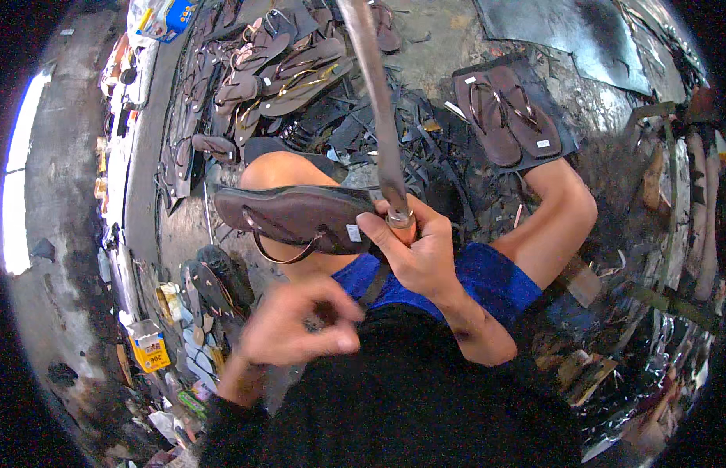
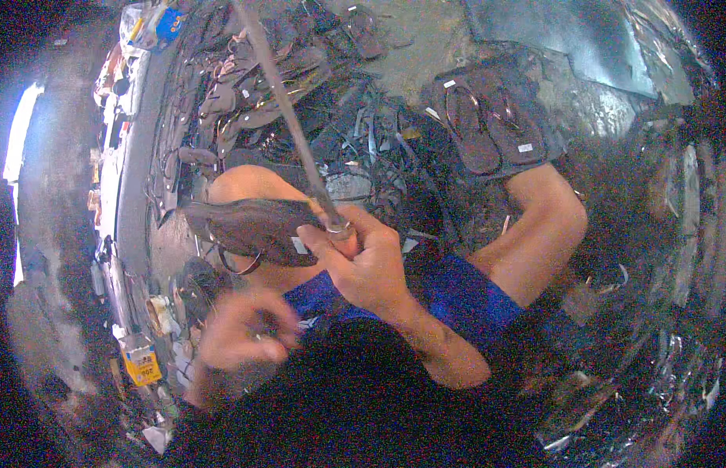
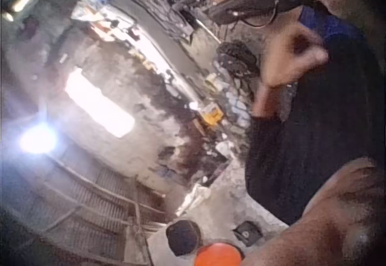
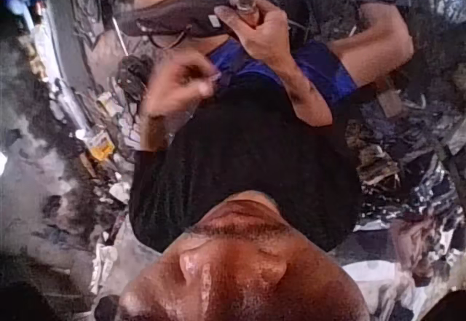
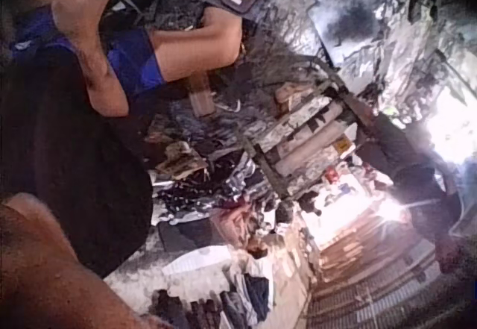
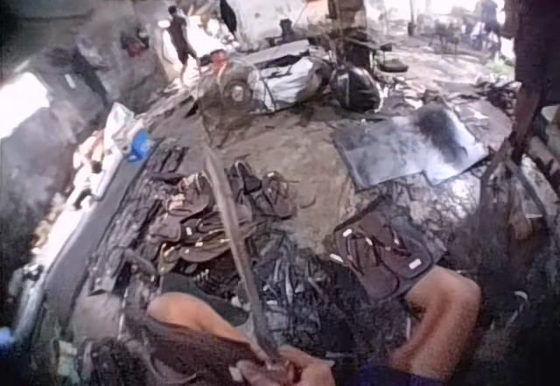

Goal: The person sits on the floor and uses a knife to scrape and trim the soles of multiple flip-flops. They handle each sandal one at a time, turning them over and working along the edges and surfaces of the soles.

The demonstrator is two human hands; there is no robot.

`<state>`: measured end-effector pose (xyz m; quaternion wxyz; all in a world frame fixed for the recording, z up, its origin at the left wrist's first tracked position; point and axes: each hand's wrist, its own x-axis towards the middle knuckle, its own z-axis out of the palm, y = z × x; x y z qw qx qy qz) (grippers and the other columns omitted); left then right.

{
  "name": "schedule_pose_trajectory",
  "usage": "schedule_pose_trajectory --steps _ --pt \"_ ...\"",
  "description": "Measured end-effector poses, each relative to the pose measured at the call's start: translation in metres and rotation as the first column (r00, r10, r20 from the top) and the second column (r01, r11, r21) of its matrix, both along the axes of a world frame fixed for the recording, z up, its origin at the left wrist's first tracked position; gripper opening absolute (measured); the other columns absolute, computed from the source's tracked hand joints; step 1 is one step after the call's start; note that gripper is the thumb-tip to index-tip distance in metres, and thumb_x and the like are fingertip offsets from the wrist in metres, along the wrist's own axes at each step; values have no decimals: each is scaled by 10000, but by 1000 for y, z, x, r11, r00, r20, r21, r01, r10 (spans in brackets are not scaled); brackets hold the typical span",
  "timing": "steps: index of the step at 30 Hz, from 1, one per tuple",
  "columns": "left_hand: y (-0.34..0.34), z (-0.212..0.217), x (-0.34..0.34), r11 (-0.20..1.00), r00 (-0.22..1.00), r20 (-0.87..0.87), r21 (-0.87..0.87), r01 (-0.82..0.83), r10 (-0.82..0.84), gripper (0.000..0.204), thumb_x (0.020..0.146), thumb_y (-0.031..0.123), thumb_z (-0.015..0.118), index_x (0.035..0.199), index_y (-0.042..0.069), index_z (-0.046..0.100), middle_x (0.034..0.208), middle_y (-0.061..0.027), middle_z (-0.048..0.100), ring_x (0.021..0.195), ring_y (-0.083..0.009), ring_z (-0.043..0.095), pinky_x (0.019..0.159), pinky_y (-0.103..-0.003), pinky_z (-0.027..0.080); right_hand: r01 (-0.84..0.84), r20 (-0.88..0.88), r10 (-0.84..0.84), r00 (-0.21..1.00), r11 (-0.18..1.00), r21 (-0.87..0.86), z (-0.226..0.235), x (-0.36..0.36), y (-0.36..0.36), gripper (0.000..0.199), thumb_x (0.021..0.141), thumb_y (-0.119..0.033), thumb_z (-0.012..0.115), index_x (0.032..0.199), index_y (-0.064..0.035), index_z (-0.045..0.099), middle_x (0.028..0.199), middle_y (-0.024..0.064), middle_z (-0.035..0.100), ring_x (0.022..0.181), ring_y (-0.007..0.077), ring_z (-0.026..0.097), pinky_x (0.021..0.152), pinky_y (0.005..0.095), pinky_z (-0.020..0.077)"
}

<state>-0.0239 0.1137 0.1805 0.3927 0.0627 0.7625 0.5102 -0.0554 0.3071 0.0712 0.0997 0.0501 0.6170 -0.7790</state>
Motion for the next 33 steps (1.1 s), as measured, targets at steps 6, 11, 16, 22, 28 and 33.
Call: schedule_pose_trajectory --steps 6,11,16,22,28,33 --pt "74 -87 -14 -4 225 328 572 -820 918 345 968 195 533 1294 85 557 1178 -54 651 1118 -209 619 940 -376 533 -40 16 39 999 997 72 -7 6 15 253 890 -204 774 1025 -8 690 832 46 725 765 83 645 686 269 526" --pt "57 -117 -46 -121 133 515 430 -895 847 257 942 277 577 1156 140 610 1112 -45 678 1022 -244 667 862 -425 581 188 -228 -94 969 879 439 1 36 59 336 955 -121 656 1263 7 623 1107 185 697 936 220 703 797 335 557" --pt "58 -120 -43 -156 103 551 403 -902 828 240 915 256 622 1101 104 633 1058 -35 704 957 -222 701 834 -369 602 -20 -106 113 988 771 637 -8 107 96 314 901 -117 718 1198 -26 679 1021 148 728 788 232 700 722 329 565" --pt "54 -129 -12 -59 194 565 398 -916 802 323 930 276 611 1165 54 597 1127 -106 684 1043 -293 672 910 -418 578 -20 -50 70 996 754 657 -4 113 88 308 874 -140 752 1158 -39 693 1005 139 738 794 267 710 719 357 572" --pt "43 -143 18 30 249 537 384 -923 806 393 942 268 554 1253 29 568 1177 -109 669 1084 -278 653 982 -421 520 -32 -85 107 991 786 617 -11 76 44 285 907 -221 715 1145 -66 697 940 145 725 774 301 706 682 374 565" --pt "47 -139 48 18 187 554 297 -955 811 467 922 384 557 1249 51 574 1129 -88 677 1012 -234 675 900 -400 558 -202 57 200 978 853 481 -20 29 18 272 930 -249 687 1121 -57 702 925 171 722 724 341 702 639 390 558"
